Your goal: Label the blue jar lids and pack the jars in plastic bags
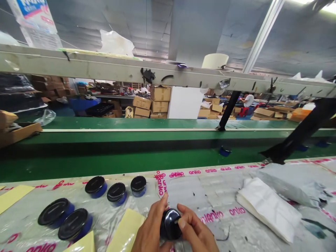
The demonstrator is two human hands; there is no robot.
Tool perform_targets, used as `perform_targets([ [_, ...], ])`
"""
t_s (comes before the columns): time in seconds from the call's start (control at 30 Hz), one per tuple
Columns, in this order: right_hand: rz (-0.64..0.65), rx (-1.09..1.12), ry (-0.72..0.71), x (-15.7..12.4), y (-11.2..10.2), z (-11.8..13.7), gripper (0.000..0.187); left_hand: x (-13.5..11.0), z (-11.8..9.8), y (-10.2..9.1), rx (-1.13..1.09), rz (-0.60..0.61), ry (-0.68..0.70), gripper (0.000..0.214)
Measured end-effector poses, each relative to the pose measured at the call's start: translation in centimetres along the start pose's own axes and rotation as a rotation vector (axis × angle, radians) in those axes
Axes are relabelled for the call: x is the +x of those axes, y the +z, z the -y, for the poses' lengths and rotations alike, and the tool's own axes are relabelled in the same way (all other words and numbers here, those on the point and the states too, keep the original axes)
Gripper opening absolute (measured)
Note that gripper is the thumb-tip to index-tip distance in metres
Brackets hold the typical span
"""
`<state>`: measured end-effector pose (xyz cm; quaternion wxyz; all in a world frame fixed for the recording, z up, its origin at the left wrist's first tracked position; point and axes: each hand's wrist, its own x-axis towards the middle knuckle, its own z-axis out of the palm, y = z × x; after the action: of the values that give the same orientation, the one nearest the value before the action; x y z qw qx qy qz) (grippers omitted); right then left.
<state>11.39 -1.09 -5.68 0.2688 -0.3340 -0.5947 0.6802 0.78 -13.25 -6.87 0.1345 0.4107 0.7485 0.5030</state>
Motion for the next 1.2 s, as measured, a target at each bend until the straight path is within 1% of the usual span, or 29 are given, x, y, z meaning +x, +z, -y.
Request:
perform_targets([
  [0.23,0.052,0.019,-0.010,-0.2,0.4,0.3,0.043,-0.3,0.5,0.5,0.003,0.033,0.056,0.111],
  [0.47,0.012,-0.101,-0.073,-0.6,1.0,0.8,0.031,-0.6,0.6,0.7,0.034,0.040,0.089,0.108],
  [0.53,0.013,-0.111,-0.082,-0.7,1.1,0.7,0.031,-0.6,0.8,0.6,0.046,0.047,0.101,0.109],
  [0.67,0.014,-0.108,-0.094,-0.7,1.1,0.4,0.032,-0.6,1.2,0.7,0.040,0.065,0.170,0.112],
  [0.8,0.053,-0.104,-0.103,-0.7,0.8,0.4,0.031,-0.7,0.6,0.4,0.055,0.063,0.139,0.106],
  [0.9,0.079,-0.111,-0.105,-0.7,0.7,0.5,0.030,-0.8,0.0,0.2,0.064,0.079,0.125,0.109],
  [1.07,0.050,-0.177,-0.140,-0.8,0.7,-0.1,0.027,-0.7,0.1,0.3,0.080,0.084,0.117,0.109],
  [1.2,0.015,-0.248,-0.215,-0.9,0.7,-0.7,0.029,-0.7,0.9,0.5,0.098,0.086,0.168,0.108],
])
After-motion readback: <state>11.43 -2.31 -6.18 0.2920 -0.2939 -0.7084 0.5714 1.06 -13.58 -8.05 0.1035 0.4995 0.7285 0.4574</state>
